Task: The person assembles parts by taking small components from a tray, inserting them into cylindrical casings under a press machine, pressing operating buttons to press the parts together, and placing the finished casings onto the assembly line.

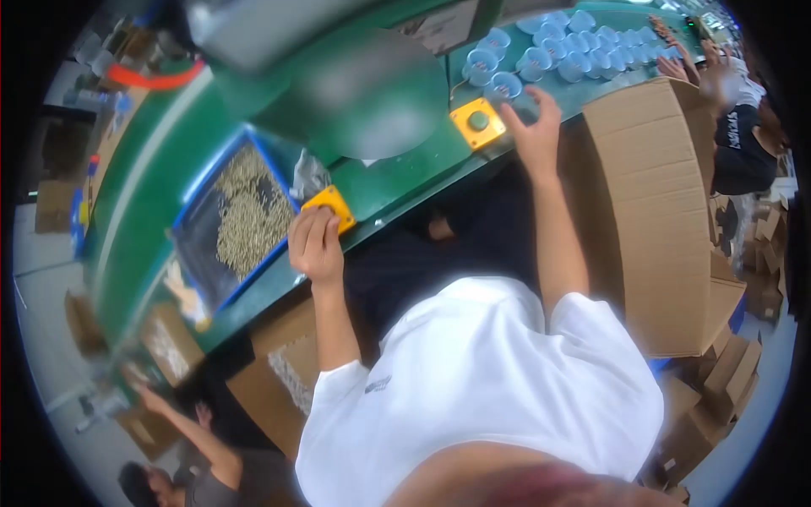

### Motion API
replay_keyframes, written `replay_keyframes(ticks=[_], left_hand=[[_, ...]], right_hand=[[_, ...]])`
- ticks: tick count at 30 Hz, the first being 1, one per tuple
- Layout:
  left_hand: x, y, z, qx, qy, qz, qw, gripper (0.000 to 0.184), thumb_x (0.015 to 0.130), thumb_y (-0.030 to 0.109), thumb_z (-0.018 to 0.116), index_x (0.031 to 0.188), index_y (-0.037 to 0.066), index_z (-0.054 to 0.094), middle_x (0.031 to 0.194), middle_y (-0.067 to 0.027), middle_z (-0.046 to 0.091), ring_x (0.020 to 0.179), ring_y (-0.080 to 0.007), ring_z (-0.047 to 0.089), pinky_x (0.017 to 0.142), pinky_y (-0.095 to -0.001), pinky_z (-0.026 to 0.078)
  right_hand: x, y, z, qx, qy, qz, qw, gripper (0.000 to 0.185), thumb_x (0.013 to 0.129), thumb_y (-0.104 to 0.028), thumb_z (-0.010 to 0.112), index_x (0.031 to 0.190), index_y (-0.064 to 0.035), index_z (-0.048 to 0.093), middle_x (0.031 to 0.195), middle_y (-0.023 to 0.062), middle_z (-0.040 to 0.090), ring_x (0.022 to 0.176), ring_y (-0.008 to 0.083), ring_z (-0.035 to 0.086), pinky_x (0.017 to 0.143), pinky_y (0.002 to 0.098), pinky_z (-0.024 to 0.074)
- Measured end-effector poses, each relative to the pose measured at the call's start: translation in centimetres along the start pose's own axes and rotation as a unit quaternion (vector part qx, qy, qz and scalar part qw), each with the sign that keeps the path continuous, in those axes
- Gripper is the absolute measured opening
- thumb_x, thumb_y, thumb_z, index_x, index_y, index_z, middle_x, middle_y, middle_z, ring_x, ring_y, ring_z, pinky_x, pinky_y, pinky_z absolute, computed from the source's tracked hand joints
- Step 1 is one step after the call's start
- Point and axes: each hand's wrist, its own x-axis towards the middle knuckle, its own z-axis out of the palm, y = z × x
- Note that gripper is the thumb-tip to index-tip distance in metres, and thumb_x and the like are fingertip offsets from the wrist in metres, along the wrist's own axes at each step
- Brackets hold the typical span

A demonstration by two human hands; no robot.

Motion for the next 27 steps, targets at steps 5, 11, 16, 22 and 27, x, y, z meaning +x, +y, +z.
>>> replay_keyframes(ticks=[5, 11, 16, 22, 27], left_hand=[[-0.4, 0.5, 0.7, -0.013, 0.002, -0.006, 1.0, 0.008, 0.09, 0.004, 0.077, 0.091, -0.003, 0.074, 0.091, -0.0135, 0.074, 0.093, -0.0326, 0.072, 0.088, -0.0423, 0.057], [-0.5, 0.4, 0.7, -0.009, 0.014, -0.032, 0.999, 0.006, 0.087, 0.002, 0.078, 0.088, -0.002, 0.075, 0.089, -0.0116, 0.073, 0.094, -0.0305, 0.072, 0.088, -0.041, 0.058], [-0.7, -0.1, 1.1, -0.007, 0.016, -0.024, 1.0, 0.006, 0.088, 0.002, 0.078, 0.09, -0.002, 0.076, 0.089, -0.0115, 0.074, 0.094, -0.0306, 0.072, 0.088, -0.0403, 0.058], [-0.5, 0.4, 1.0, 0.0, 0.02, -0.031, 0.999, 0.007, 0.087, 0.002, 0.079, 0.09, -0.003, 0.076, 0.089, -0.0116, 0.074, 0.093, -0.0305, 0.072, 0.087, -0.0402, 0.059], [-0.1, 0.4, 0.7, 0.015, 0.017, -0.03, 0.999, 0.008, 0.084, 0.002, 0.081, 0.089, -0.003, 0.076, 0.089, -0.0116, 0.074, 0.093, -0.0303, 0.072, 0.087, -0.04, 0.058]], right_hand=[[0.8, -0.2, 0.7, -0.064, -0.025, -0.022, 0.997, 0.049, 0.082, -0.024, 0.085, 0.123, -0.0058, 0.065, 0.121, 0.0137, 0.069, 0.113, 0.0325, 0.061, 0.099, 0.0421, 0.0482], [-1.0, -0.7, -0.1, 0.08, 0.086, -0.064, 0.991, 0.057, 0.079, -0.02, 0.088, 0.127, -0.0068, 0.061, 0.129, 0.0127, 0.065, 0.115, 0.0316, 0.061, 0.1, 0.0408, 0.0475], [-1.7, -4.1, -2.9, 0.186, 0.065, -0.144, 0.97, 0.058, 0.079, -0.007, 0.087, 0.13, -0.0036, 0.058, 0.133, 0.0129, 0.06, 0.117, 0.0219, 0.061, 0.101, 0.0353, 0.049], [-3.0, -7.3, -5.0, 0.198, -0.141, -0.109, 0.964, 0.062, 0.075, -0.007, 0.09, 0.128, -0.0019, 0.059, 0.13, 0.0139, 0.062, 0.114, 0.0221, 0.063, 0.1, 0.0338, 0.0498], [-3.1, -11.1, -1.4, 0.258, -0.182, -0.147, 0.937, 0.066, 0.074, -0.011, 0.093, 0.13, -0.0015, 0.06, 0.134, 0.0142, 0.062, 0.116, 0.0227, 0.064, 0.101, 0.0326, 0.0503]])
